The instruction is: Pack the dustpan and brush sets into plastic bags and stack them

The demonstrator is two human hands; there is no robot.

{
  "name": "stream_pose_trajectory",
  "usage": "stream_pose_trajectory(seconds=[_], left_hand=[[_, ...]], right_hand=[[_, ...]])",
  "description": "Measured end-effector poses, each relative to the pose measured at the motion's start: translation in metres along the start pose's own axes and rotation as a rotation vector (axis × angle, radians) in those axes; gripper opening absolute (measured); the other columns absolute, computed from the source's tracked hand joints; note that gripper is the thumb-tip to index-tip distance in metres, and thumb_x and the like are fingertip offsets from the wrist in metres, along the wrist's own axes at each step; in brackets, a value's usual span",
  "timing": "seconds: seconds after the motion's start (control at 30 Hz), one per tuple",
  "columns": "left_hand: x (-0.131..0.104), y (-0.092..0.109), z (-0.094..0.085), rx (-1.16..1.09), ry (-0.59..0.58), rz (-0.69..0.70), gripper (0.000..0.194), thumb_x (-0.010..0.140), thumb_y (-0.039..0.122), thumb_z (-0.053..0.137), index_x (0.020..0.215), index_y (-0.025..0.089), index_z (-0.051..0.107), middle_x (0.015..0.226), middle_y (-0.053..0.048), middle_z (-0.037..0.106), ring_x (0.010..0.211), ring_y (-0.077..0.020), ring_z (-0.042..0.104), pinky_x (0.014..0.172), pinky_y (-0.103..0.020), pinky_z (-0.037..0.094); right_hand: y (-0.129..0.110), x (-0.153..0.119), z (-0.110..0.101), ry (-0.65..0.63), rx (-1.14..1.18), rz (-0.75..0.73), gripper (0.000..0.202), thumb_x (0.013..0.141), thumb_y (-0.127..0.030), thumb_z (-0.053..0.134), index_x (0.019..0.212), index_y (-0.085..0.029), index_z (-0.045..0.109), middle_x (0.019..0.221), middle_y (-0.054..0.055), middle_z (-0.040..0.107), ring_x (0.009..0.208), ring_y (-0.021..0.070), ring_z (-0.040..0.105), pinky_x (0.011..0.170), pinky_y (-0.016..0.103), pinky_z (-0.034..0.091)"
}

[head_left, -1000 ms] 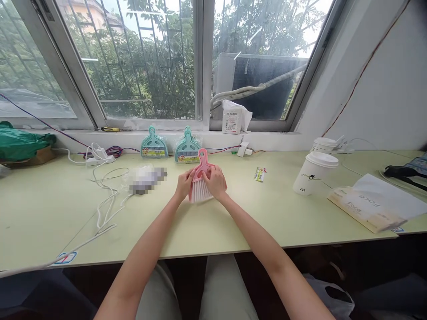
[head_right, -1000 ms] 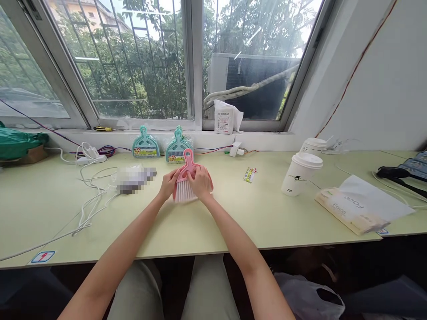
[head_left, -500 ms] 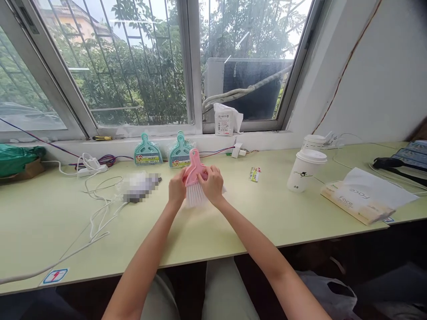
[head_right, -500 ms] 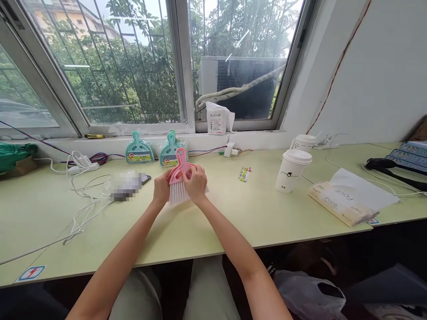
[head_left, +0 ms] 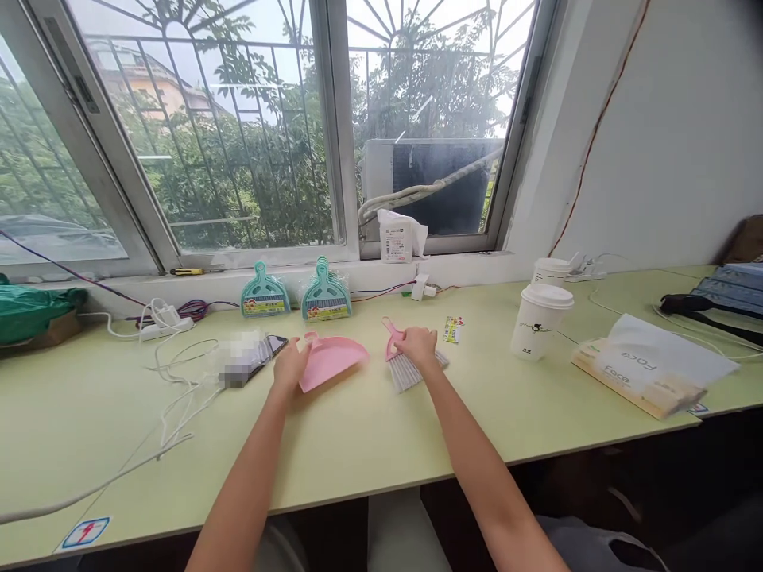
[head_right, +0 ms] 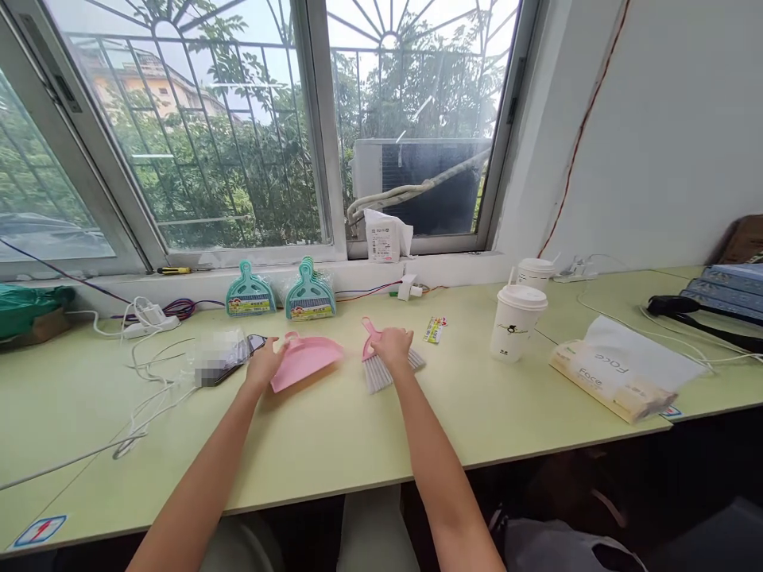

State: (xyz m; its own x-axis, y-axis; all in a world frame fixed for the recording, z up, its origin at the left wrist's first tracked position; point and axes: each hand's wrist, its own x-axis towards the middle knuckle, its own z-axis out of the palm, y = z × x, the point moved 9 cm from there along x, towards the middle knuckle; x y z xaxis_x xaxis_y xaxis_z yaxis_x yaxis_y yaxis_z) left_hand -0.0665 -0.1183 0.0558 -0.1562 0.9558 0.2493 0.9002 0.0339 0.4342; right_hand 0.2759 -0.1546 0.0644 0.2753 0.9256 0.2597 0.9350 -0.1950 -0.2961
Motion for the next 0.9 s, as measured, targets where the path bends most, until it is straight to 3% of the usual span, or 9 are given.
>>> stream_pose_trajectory(seconds=[0.13,0.27,0.5,0.6,0.77,0.83,0.9], left_hand=[[-0.007,0.009,-0.006,0.154,0.064,0.036,0.056,0.094,0.051,0.026,0.125,0.013,0.054,0.108,-0.019,0.065,0.101,-0.0344,0.062,0.083,-0.042,0.044],[-0.01,0.009,-0.007,0.276,0.088,0.056,0.051,0.094,0.046,0.027,0.109,0.012,0.062,0.102,-0.019,0.066,0.097,-0.0334,0.063,0.079,-0.041,0.045],[0.0,-0.014,0.003,0.131,0.033,0.008,0.047,0.089,0.049,0.035,0.096,0.018,0.071,0.101,-0.016,0.069,0.097,-0.0327,0.063,0.078,-0.039,0.045],[0.002,-0.012,0.008,0.104,0.004,0.054,0.046,0.088,0.05,0.038,0.093,0.02,0.072,0.101,-0.014,0.07,0.096,-0.0308,0.064,0.075,-0.036,0.045],[-0.007,0.017,0.018,0.128,-0.062,0.216,0.042,0.089,0.047,0.038,0.083,0.021,0.069,0.092,-0.011,0.07,0.086,-0.0258,0.063,0.069,-0.031,0.041],[-0.02,0.04,0.027,0.075,-0.122,0.314,0.041,0.09,0.045,0.037,0.075,0.022,0.067,0.084,-0.008,0.069,0.079,-0.0223,0.062,0.067,-0.029,0.04],[-0.04,0.07,0.037,0.014,-0.191,0.478,0.045,0.091,0.046,0.035,0.066,0.021,0.063,0.074,-0.007,0.066,0.072,-0.0192,0.06,0.068,-0.028,0.04]], right_hand=[[-0.002,0.0,0.013,-0.026,-0.107,-0.014,0.031,0.077,-0.038,0.063,0.094,-0.014,0.071,0.098,0.016,0.068,0.101,0.0279,0.058,0.087,0.04,0.029],[-0.005,-0.001,0.021,0.055,-0.153,-0.045,0.036,0.085,-0.041,0.055,0.102,-0.012,0.069,0.108,0.019,0.064,0.103,0.0288,0.056,0.087,0.041,0.029],[-0.006,0.0,0.029,0.086,-0.119,-0.038,0.034,0.083,-0.036,0.056,0.102,-0.011,0.069,0.112,0.02,0.059,0.106,0.0292,0.051,0.088,0.041,0.031],[-0.003,0.002,0.026,0.088,-0.092,-0.022,0.035,0.079,-0.035,0.061,0.102,-0.01,0.07,0.115,0.02,0.056,0.109,0.0296,0.047,0.089,0.041,0.032],[0.013,0.008,0.007,0.167,0.075,0.03,0.031,0.074,-0.037,0.065,0.094,-0.015,0.073,0.118,0.016,0.053,0.113,0.0299,0.043,0.091,0.042,0.032],[0.012,0.009,0.003,0.183,0.18,0.019,0.026,0.076,-0.038,0.064,0.092,-0.02,0.074,0.118,0.012,0.053,0.114,0.0276,0.043,0.091,0.04,0.032],[-0.005,0.006,0.008,0.098,0.217,-0.098,0.024,0.076,-0.042,0.065,0.09,-0.024,0.075,0.117,0.009,0.054,0.114,0.0254,0.044,0.092,0.039,0.032]])
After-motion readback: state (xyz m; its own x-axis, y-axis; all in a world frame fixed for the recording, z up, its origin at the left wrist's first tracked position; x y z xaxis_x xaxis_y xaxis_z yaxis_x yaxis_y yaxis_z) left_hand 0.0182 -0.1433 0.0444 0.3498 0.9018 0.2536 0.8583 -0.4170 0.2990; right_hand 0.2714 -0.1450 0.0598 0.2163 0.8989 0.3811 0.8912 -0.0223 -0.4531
